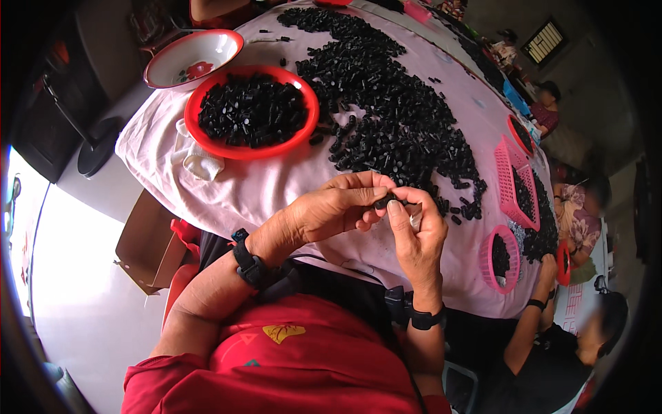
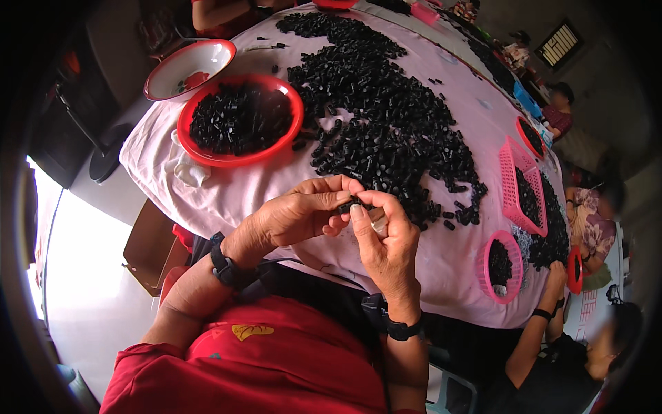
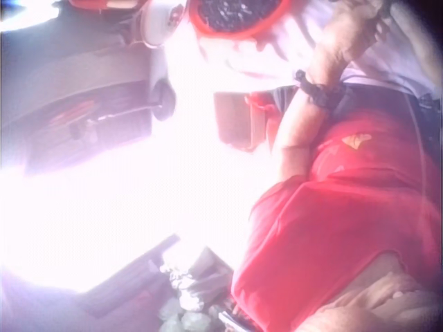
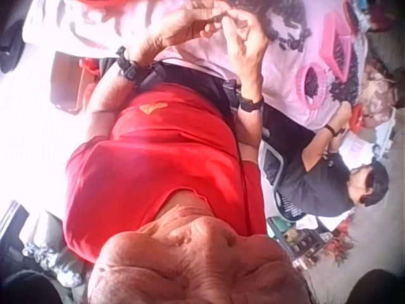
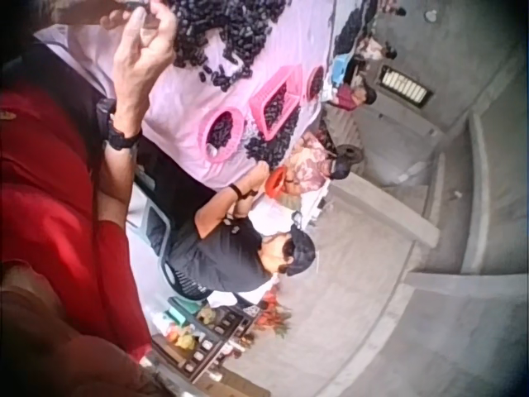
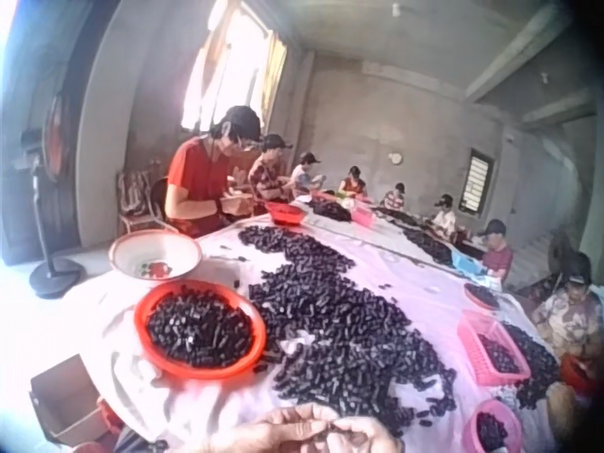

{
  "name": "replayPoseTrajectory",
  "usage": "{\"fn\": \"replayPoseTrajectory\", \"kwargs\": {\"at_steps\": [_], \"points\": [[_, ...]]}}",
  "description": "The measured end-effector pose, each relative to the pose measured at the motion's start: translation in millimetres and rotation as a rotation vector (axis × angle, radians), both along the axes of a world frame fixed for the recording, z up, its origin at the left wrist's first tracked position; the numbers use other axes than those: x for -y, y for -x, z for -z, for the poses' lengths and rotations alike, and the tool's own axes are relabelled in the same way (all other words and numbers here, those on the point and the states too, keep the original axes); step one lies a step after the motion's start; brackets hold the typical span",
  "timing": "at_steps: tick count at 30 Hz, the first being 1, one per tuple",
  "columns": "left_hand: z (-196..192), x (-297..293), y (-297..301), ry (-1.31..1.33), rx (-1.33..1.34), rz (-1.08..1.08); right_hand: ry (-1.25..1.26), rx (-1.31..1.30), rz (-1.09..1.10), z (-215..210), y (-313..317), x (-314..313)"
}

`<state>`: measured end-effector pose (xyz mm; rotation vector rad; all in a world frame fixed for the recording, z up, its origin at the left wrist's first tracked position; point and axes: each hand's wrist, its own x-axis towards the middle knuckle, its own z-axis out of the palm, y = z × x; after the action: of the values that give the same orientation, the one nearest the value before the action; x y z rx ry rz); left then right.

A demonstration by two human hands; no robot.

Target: Manually assembling small black plastic components by hand at a manufacturing workstation.

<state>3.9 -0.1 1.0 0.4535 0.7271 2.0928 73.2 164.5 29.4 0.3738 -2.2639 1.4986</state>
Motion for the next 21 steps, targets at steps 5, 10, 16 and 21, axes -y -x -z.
{"fn": "replayPoseTrajectory", "kwargs": {"at_steps": [5,10,16,21], "points": [[0.6,-8.1,-2.6,-0.050,-0.033,-0.100,0.061,-0.069,0.138,5.9,6.9,0.2],[10.8,-7.1,1.1,0.047,-0.146,-0.184,-0.055,-0.035,0.151,2.9,2.1,7.6],[9.2,-5.2,7.9,0.008,-0.183,-0.148,-0.211,0.018,0.143,5.6,4.0,0.6],[9.6,-5.6,6.2,0.030,-0.208,-0.106,-0.277,0.009,0.154,6.5,6.4,-0.8]]}}
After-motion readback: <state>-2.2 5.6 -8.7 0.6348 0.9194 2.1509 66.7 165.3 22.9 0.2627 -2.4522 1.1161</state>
